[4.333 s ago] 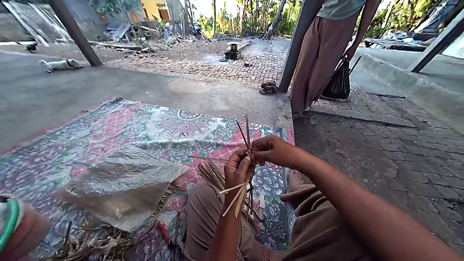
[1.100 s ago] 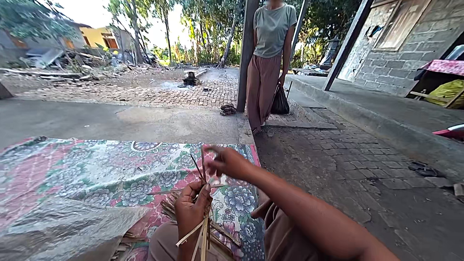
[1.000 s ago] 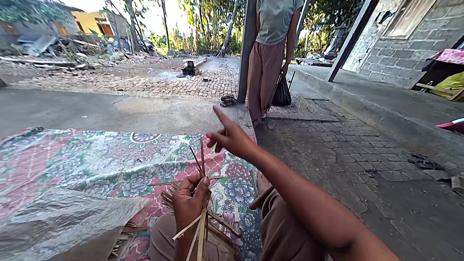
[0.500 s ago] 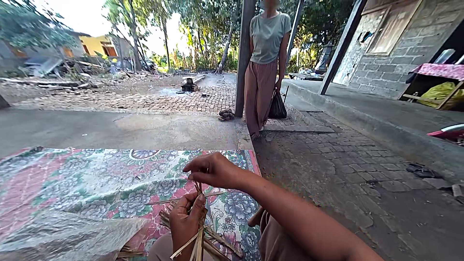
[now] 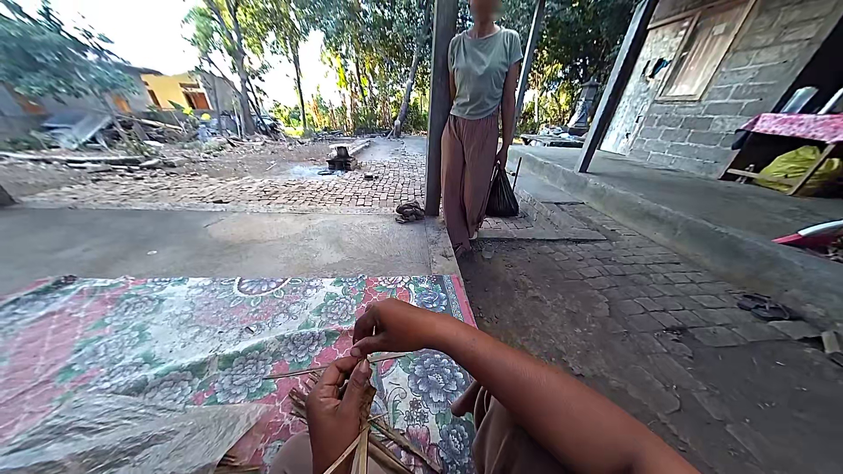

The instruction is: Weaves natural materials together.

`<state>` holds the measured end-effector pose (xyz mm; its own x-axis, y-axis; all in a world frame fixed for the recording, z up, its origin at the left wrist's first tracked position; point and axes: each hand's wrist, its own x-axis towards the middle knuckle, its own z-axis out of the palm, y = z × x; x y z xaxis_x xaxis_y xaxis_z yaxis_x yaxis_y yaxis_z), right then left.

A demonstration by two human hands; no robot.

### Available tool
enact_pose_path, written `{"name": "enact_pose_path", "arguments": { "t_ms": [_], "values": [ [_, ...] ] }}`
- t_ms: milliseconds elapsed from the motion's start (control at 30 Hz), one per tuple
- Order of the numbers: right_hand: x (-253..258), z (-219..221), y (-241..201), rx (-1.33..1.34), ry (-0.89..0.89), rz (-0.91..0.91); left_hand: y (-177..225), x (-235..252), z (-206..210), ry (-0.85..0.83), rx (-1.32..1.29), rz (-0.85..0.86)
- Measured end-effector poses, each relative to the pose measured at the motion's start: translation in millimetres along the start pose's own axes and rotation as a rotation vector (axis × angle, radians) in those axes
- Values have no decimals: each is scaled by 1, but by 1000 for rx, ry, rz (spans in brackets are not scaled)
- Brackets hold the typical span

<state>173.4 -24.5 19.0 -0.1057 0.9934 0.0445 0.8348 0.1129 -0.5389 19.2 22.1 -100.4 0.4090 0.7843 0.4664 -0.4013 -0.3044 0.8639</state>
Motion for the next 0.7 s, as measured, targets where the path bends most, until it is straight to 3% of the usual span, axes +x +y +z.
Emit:
{"name": "enact_pose_path", "arguments": {
  "t_ms": [233,367,567,700],
  "values": [
    [0,3,1,242,18,-44,0,-1,-1,25,-11,56],
    [1,11,-6,209,105,-61,-3,0,-2,38,14,46],
    [-2,11,-8,107,305,-56,-2,4,-12,-282,107,86],
    [-17,4,-14,67,327,-35,-1,3,-1,-347,75,78]
  ]
}}
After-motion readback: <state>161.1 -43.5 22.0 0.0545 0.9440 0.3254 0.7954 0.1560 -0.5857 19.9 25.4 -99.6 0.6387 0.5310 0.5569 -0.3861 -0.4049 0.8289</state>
